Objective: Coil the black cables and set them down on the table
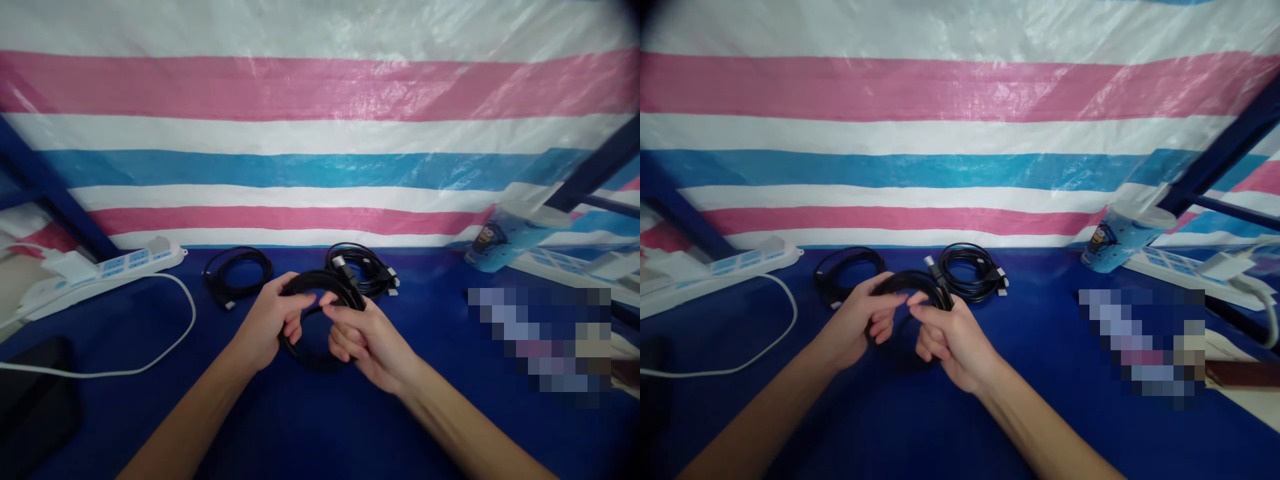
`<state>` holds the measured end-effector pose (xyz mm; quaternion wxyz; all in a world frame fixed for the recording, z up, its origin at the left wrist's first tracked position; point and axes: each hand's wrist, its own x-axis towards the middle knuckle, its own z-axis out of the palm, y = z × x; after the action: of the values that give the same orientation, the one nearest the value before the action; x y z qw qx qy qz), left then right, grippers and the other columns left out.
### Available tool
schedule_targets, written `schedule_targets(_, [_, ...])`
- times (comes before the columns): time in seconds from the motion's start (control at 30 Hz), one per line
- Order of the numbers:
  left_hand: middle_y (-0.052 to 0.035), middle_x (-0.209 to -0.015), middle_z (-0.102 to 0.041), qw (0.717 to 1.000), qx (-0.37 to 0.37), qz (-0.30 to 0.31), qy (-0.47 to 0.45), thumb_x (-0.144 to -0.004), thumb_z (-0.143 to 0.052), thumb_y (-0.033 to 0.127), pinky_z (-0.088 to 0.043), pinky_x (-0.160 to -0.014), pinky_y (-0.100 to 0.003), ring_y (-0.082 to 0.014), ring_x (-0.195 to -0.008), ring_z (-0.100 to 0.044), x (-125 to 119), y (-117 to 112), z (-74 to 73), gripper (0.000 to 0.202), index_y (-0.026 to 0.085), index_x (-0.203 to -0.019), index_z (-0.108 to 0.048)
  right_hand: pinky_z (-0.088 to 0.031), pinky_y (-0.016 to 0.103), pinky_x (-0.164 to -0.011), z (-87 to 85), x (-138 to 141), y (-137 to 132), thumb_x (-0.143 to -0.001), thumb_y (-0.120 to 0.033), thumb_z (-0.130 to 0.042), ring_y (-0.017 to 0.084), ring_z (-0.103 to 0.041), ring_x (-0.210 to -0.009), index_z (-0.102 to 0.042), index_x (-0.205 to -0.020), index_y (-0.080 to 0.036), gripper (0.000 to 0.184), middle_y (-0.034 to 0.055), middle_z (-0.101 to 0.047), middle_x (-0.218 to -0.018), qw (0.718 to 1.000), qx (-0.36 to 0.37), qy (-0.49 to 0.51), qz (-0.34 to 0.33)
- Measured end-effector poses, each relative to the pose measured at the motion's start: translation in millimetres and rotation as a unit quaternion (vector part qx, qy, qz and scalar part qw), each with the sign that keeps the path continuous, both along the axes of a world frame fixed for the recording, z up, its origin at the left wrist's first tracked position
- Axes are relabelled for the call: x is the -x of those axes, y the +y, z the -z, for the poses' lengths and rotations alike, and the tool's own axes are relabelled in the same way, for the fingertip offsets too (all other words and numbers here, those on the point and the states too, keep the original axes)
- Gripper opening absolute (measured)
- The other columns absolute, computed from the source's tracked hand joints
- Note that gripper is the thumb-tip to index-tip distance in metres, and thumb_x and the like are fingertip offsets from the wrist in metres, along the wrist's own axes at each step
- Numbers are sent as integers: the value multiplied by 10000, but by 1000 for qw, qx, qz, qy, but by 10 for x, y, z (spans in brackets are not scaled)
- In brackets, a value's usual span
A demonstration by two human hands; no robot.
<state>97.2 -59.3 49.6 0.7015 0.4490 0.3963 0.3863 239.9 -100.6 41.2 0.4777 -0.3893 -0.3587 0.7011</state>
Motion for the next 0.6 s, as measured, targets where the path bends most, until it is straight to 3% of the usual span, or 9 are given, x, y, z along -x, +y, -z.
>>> schedule_targets(0.07, [92,-369,-361,998,-23,34,45,-662,-657,155,-300,-295,-152,-53,-283,-335,12,-21,-26,145,156,-788,-585,-290,154,-361,-39,-87,12,-721,-237,-651,3,-162,-299,-533,-858,-167,193,-129,-209,-346,998,27,-31,-55])
schedule_targets(0.2, [101,-397,-322,994,-39,66,84,-674,-595,140,-277,-286,-148,-30,-271,-282,-6,-71,-15,56,162,-694,-548,-331,177,-354,-60,-183,48,-689,-195,-639,12,-201,-279,-555,-794,-149,141,-121,-243,-343,991,47,-78,-101])
schedule_targets(0.33, [104,-390,-289,993,-39,72,88,-706,-583,174,-185,-282,-134,-15,-272,-221,4,-70,1,62,171,-684,-525,-407,198,-416,-5,-115,57,-675,-198,-590,39,-366,-350,-542,-765,-135,121,-81,-362,-426,991,21,-107,-74])
schedule_targets(0.43, [104,-392,-290,992,-35,96,74,-733,-593,222,-198,-301,-133,-11,-279,-214,51,-65,-33,93,177,-700,-517,-317,156,-379,6,-86,47,-697,-211,-555,3,-234,-348,-506,-748,-144,98,-98,-279,-441,989,-5,-137,-50])
schedule_targets(0.53, [85,-448,-418,985,-15,169,41,-737,-610,283,-247,-332,-150,-30,-283,-306,94,-75,-65,202,210,-918,-559,-173,143,-340,-76,-148,30,-706,-168,-535,-4,-188,-342,-551,-686,-127,49,-79,-313,-420,977,-33,-195,-79])
schedule_targets(0.6, [29,-587,-574,973,0,232,0,-778,-569,428,-299,-375,-164,-53,-327,-418,88,-95,-64,419,256,-1154,-500,-220,141,-365,-163,-210,19,-701,-112,-525,1,-290,-370,-611,-635,-106,108,-31,-460,-465,963,-62,-232,-119])
